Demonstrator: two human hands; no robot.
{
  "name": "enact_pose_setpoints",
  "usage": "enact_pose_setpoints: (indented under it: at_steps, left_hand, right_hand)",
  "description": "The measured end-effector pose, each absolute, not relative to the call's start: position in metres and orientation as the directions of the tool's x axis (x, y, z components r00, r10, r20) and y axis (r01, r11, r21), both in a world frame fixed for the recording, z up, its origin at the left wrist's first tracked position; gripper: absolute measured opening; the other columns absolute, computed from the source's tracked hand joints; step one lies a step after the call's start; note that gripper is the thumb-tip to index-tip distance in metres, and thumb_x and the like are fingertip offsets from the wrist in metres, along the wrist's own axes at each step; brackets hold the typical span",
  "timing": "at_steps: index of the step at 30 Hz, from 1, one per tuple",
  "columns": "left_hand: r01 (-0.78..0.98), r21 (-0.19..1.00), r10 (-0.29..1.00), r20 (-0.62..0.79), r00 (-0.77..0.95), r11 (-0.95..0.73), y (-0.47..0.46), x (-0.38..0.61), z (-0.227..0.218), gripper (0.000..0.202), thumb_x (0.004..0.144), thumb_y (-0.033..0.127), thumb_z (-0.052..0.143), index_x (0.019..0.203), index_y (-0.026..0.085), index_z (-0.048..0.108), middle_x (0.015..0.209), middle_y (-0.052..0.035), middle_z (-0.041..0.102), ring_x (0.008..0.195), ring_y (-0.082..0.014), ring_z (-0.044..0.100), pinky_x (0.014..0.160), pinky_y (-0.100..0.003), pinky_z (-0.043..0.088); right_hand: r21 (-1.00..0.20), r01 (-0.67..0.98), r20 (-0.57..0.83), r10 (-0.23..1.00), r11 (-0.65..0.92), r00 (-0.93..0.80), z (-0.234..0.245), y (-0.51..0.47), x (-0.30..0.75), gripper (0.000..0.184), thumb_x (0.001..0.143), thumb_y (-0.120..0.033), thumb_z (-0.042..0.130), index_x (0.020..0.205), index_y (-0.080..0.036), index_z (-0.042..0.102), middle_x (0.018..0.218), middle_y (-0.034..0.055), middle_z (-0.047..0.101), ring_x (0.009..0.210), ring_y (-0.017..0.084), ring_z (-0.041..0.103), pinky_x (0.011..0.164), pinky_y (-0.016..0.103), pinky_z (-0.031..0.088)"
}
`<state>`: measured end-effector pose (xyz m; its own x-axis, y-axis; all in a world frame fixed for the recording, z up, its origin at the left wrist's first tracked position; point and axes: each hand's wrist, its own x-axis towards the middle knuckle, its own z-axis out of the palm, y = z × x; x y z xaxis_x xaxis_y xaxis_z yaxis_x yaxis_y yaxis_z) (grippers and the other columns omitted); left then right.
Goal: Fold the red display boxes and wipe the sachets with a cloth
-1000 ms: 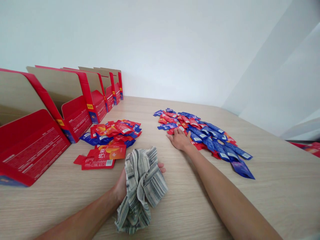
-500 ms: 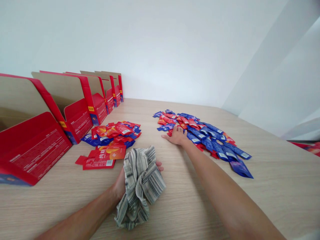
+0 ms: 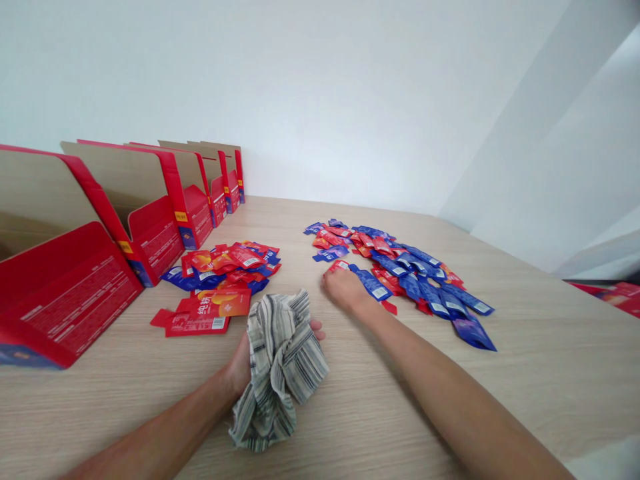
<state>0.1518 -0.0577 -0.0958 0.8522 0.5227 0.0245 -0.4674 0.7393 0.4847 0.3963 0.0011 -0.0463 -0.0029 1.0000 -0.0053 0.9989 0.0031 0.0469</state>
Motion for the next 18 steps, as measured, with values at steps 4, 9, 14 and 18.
enact_pose_setpoints:
  at_steps: [4,9,14,18]
  left_hand:
    - [-0.472,0.508,0.532,0.031,0.846,0.721,-0.057,0.152,-0.097,0.051,0.104,0.048,0.055,0.134,0.010,0.072,0.141,-0.0215,0.068,0.131,-0.0345,0.066,0.113,-0.053,0.048]
    - [-0.486,0.532,0.515,0.106,0.851,0.693,-0.055,0.153,-0.103,0.055,0.106,0.048,0.049,0.138,0.008,0.068,0.145,-0.0221,0.065,0.132,-0.0354,0.065,0.115,-0.054,0.047]
    - [-0.499,0.530,0.496,0.161,0.853,0.686,-0.053,0.152,-0.104,0.056,0.107,0.046,0.043,0.140,0.006,0.065,0.145,-0.0230,0.065,0.136,-0.0343,0.062,0.117,-0.052,0.045]
    - [-0.513,0.525,0.544,0.110,0.832,0.679,-0.057,0.152,-0.100,0.056,0.107,0.047,0.042,0.137,0.007,0.068,0.142,-0.0237,0.066,0.133,-0.0359,0.064,0.115,-0.055,0.046]
  right_hand:
    - [0.041,0.999,0.011,1.000,0.015,-0.015,-0.037,-0.014,0.403,0.037,0.105,-0.017,0.039,0.120,-0.007,0.072,0.120,0.0255,0.075,0.117,0.032,0.072,0.097,0.036,0.050]
    - [-0.014,0.999,0.072,0.997,-0.039,0.040,-0.032,-0.017,0.413,0.049,0.108,-0.049,0.045,0.137,-0.011,0.058,0.136,0.0220,0.069,0.130,0.031,0.064,0.105,0.036,0.047]
    - [-0.038,0.982,0.040,0.982,-0.186,0.187,-0.042,-0.003,0.400,0.074,0.103,-0.062,0.047,0.144,-0.001,0.048,0.133,0.0308,0.068,0.129,0.041,0.064,0.109,0.055,0.044]
    - [-0.020,0.988,0.015,0.988,-0.155,0.155,-0.041,0.003,0.385,0.057,0.101,-0.037,0.059,0.145,-0.003,0.050,0.131,0.0293,0.070,0.128,0.036,0.067,0.109,0.048,0.046]
